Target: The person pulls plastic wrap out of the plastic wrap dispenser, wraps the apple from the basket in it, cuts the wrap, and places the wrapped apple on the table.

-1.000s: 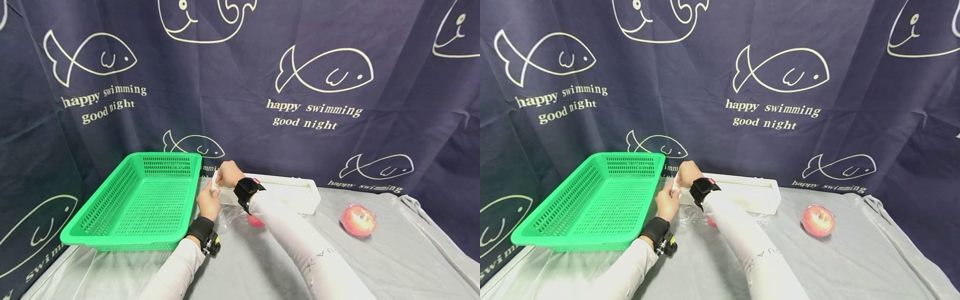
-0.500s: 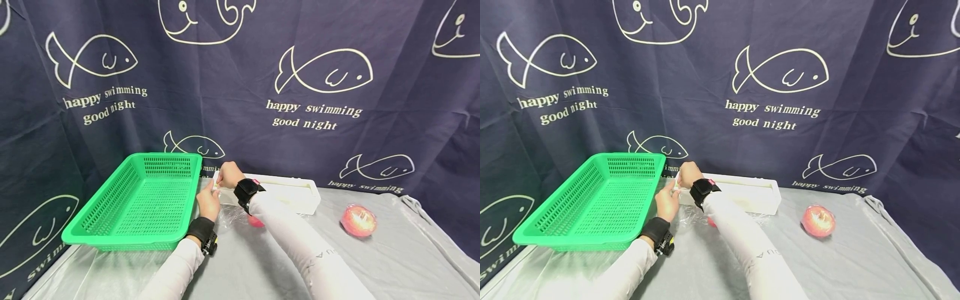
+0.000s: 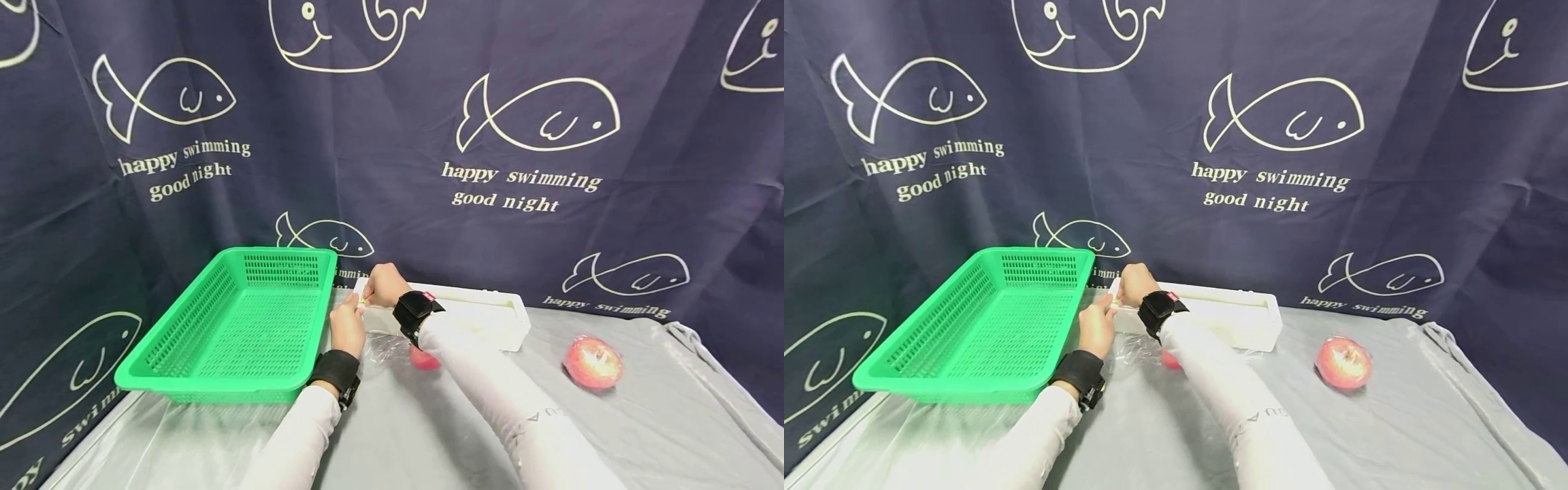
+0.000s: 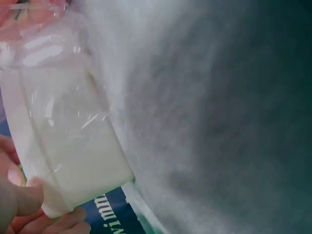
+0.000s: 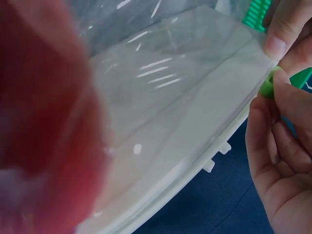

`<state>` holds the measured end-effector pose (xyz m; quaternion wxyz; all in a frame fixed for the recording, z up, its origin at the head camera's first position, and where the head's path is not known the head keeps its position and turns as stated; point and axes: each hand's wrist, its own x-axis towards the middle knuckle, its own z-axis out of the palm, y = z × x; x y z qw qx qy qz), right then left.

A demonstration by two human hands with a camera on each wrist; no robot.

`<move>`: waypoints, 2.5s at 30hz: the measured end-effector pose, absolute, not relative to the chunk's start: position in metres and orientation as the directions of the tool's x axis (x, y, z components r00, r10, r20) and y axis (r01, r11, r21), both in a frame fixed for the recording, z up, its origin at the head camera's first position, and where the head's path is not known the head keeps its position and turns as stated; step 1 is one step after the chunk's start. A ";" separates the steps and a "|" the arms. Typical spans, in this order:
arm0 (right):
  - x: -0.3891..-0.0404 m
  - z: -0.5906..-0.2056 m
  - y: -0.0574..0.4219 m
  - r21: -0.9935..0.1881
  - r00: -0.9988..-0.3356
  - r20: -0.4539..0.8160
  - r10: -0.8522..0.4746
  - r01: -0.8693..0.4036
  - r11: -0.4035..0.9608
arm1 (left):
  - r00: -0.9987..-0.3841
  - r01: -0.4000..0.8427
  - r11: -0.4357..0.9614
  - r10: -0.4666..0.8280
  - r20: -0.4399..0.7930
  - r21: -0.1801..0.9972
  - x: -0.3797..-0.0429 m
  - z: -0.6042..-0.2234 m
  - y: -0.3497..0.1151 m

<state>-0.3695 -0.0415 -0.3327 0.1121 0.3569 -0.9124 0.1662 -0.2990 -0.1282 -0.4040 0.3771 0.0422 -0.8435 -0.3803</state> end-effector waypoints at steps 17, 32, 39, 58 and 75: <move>-0.380 -0.323 0.049 -0.084 -0.658 0.230 -0.718 -0.748 0.659 | -0.754 0.154 0.718 -0.359 0.550 0.679 -0.301 -0.402 -0.129; -0.370 -0.325 0.180 -0.103 -0.641 0.215 -0.737 -0.765 0.636 | -0.771 0.152 0.733 -0.331 0.544 0.662 -0.299 -0.400 -0.131; -0.362 -0.325 0.221 -0.088 -0.649 0.237 -0.723 -0.755 0.649 | -0.782 0.153 0.753 -0.304 0.544 0.640 -0.296 -0.394 -0.135; -0.311 -0.342 0.186 -0.083 -0.674 0.500 -0.543 -0.662 0.745 | -0.798 0.109 0.764 -0.314 0.514 0.636 -0.291 -0.398 -0.132; -0.280 -0.384 0.095 -0.123 -0.662 0.363 -0.655 -0.732 0.671 | -0.774 0.160 0.768 -0.292 0.562 0.620 -0.295 -0.396 -0.126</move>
